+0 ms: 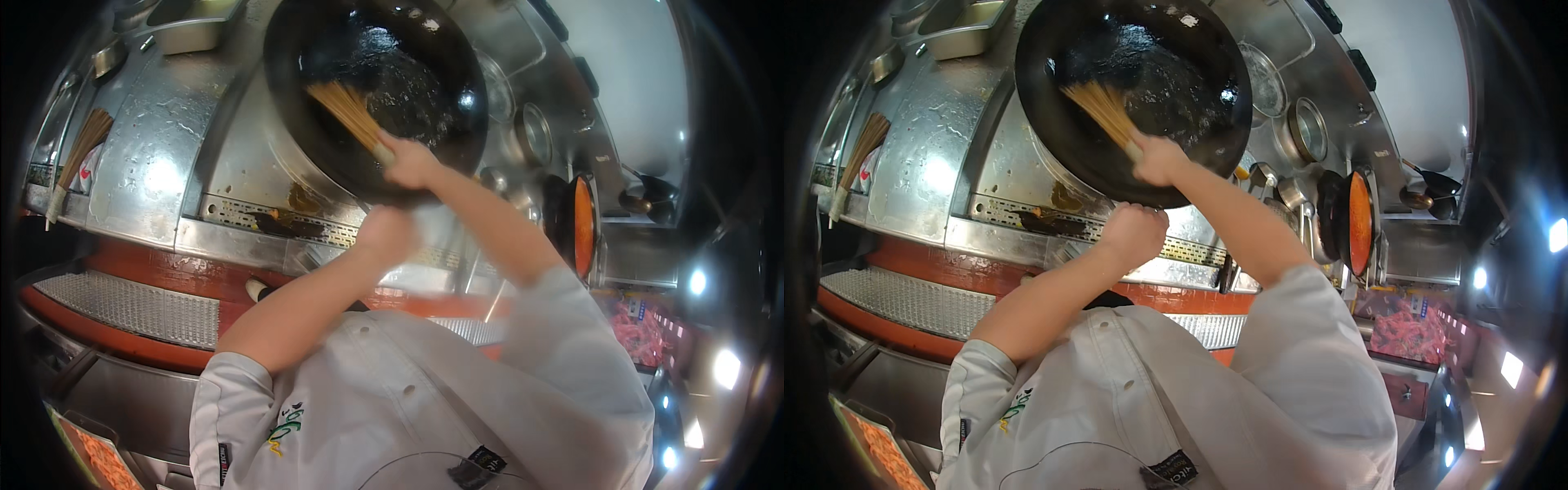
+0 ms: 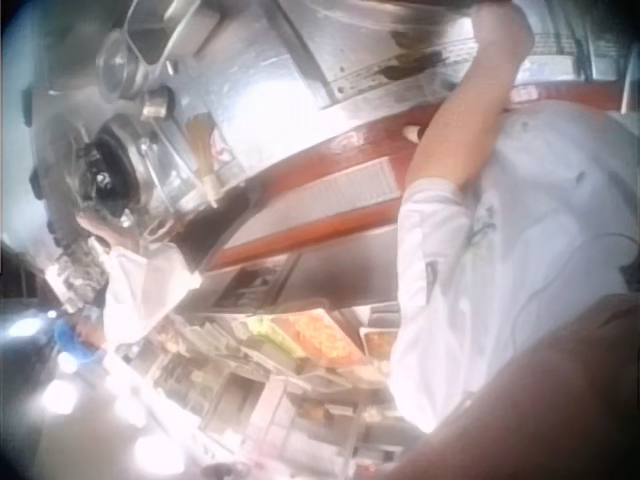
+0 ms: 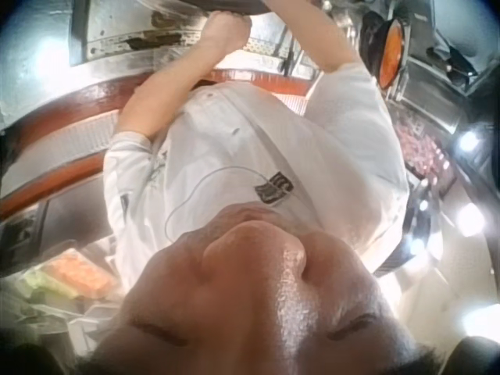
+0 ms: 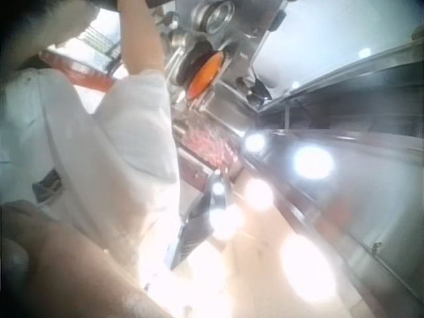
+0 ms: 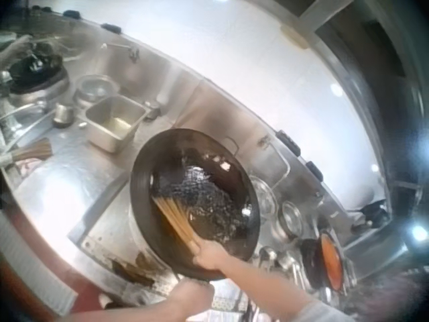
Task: The person stirs a large pot of orange soup with a ladle, adds a white powder from a container, and continues stirring. The person also briefly handles a small plastic container and a ladle.
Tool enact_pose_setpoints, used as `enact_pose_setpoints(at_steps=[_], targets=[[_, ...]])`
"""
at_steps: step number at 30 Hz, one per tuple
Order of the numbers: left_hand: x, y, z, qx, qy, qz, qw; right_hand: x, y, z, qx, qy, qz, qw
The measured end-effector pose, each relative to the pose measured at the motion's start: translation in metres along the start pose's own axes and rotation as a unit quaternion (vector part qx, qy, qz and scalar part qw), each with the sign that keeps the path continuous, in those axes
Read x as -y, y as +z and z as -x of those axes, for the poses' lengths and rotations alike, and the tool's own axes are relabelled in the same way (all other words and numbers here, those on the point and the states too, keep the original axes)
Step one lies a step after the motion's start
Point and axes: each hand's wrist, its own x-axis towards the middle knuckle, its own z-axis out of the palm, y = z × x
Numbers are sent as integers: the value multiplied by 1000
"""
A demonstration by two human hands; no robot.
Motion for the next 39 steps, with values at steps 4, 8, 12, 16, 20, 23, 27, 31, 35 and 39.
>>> enact_pose_setpoints(at_steps=[4, 8, 12, 16, 20, 23, 27, 31, 35, 39], targets=[[1, 5, 2, -29, 10, 14, 999, -51, -23, 120, 192, 33, 1, 981], [1, 8, 2, -46, 0, 19, 999, -123, -99, 149, 357, 117, 327, 867], [0, 4, 2, -17, -9, -1, 1000, -149, -139, 19, 175, 103, 458, 865], [-3, 0, 2, 28, -23, -7, 999, -71, -85, -97, 12, 101, 233, 967], [-2, -9, 2, 34, -24, -10, 999, -15, -27, -61, -41, -9, 53, 998], [-3, -21, 4, 46, -37, 4, 998, -34, -17, 13, 86, -26, 121, 988], [-3, -43, 15, 24, -54, 10, 998, -87, -61, 23, 162, 83, 316, 931], [-2, -54, 22, -16, -32, -10, 999, -71, -80, -60, 45, 60, 208, 975], [1, -52, 22, -32, -14, -22, 999, -19, -21, -47, 13, -13, 52, 999], [2, -50, 23, -27, -8, -30, 999, -49, -34, 22, 128, 17, 183, 974]])
